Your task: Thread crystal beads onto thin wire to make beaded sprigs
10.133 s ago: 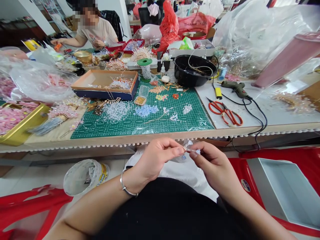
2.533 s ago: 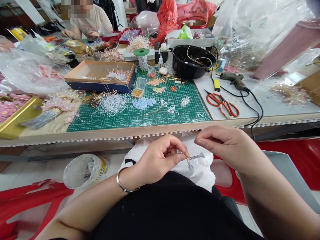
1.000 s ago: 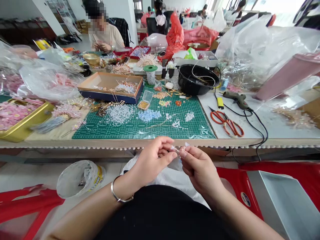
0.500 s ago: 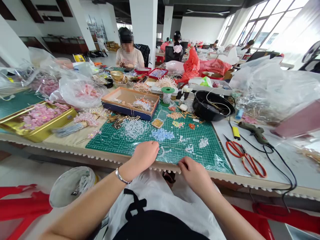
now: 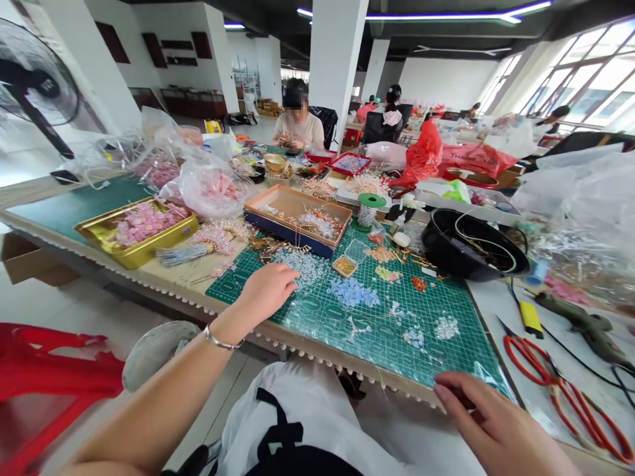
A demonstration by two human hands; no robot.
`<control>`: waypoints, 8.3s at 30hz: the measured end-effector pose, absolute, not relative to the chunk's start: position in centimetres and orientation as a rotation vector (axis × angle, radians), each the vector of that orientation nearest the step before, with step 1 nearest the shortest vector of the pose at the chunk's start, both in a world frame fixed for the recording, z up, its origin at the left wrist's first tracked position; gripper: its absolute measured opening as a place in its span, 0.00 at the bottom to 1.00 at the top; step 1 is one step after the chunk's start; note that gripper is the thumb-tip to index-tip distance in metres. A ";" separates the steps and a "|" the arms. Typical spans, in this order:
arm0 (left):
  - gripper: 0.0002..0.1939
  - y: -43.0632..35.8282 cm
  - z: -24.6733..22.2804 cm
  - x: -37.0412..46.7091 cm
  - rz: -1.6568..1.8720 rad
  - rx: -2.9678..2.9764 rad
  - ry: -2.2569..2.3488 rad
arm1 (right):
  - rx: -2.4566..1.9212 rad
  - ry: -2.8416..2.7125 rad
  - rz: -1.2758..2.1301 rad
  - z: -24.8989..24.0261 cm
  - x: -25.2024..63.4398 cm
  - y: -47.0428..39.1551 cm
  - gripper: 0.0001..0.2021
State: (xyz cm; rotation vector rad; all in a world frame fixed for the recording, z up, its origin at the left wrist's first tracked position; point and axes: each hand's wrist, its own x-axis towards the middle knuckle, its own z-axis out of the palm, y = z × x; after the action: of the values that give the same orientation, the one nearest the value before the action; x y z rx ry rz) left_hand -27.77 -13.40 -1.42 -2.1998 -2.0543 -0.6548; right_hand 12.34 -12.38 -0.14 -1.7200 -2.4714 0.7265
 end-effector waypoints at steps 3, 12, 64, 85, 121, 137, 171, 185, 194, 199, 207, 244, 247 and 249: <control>0.06 -13.0 -2.4 -28.2 -0.615 -2.247 -2.037 | -1.507 -2.599 0.786 1.2 8.2 -11.9 0.16; 0.05 -11.8 -0.9 -29.1 -0.801 -2.187 -2.176 | -1.081 -2.746 0.719 4.7 -3.3 -7.4 0.11; 0.09 -9.8 7.1 -27.2 -1.489 -2.387 -1.989 | -0.861 -1.237 1.896 5.3 -7.5 -2.2 0.14; 0.08 -11.0 3.6 -28.0 -1.033 -2.313 -1.896 | -0.787 -0.985 2.069 6.4 -0.9 -10.3 0.05; 0.05 -24.4 4.0 -4.9 -0.988 -3.011 -1.834 | -0.935 -0.727 2.182 1.9 15.3 -23.7 0.06; 0.09 -23.9 2.6 -4.4 -0.585 -2.995 -1.255 | -1.297 -1.810 1.581 2.0 13.6 -24.1 0.08; 0.07 -15.3 -2.6 -10.5 -0.605 -2.137 -2.253 | -1.387 -1.430 1.310 -1.2 15.8 -20.6 0.18; 0.07 -19.3 3.0 -7.4 -2.602 -2.219 -2.282 | -1.077 -1.077 1.593 1.3 15.2 -21.7 0.14; 0.09 -23.3 2.4 -2.7 -2.888 -2.498 -2.385 | -1.298 -1.574 1.198 4.2 12.2 -23.2 0.06; 0.08 -24.0 2.5 -3.2 -2.720 -2.617 -2.408 | -1.406 -1.751 1.090 3.7 12.7 -23.8 0.06; 0.05 -24.6 3.1 -3.6 -1.971 -2.845 -2.282 | -1.464 -1.937 0.834 4.0 12.8 -24.4 0.06; 0.16 -23.0 8.7 -6.7 -0.899 -2.736 -1.326 | -1.119 -1.342 1.726 0.9 15.0 -23.1 0.11; 0.13 -22.6 9.1 -5.3 -0.439 -2.883 -1.130 | -1.161 -1.437 1.617 1.2 14.8 -23.5 0.09; 0.06 -22.4 8.8 -4.4 -0.294 -2.855 -1.097 | -1.224 -1.481 1.539 1.4 14.7 -23.8 0.09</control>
State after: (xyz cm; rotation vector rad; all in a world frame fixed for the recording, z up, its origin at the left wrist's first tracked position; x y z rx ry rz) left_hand -4.41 -22.38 8.76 -2.8546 -1.0969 -0.2945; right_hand 14.69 -23.77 1.36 -1.2241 -1.4808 1.5391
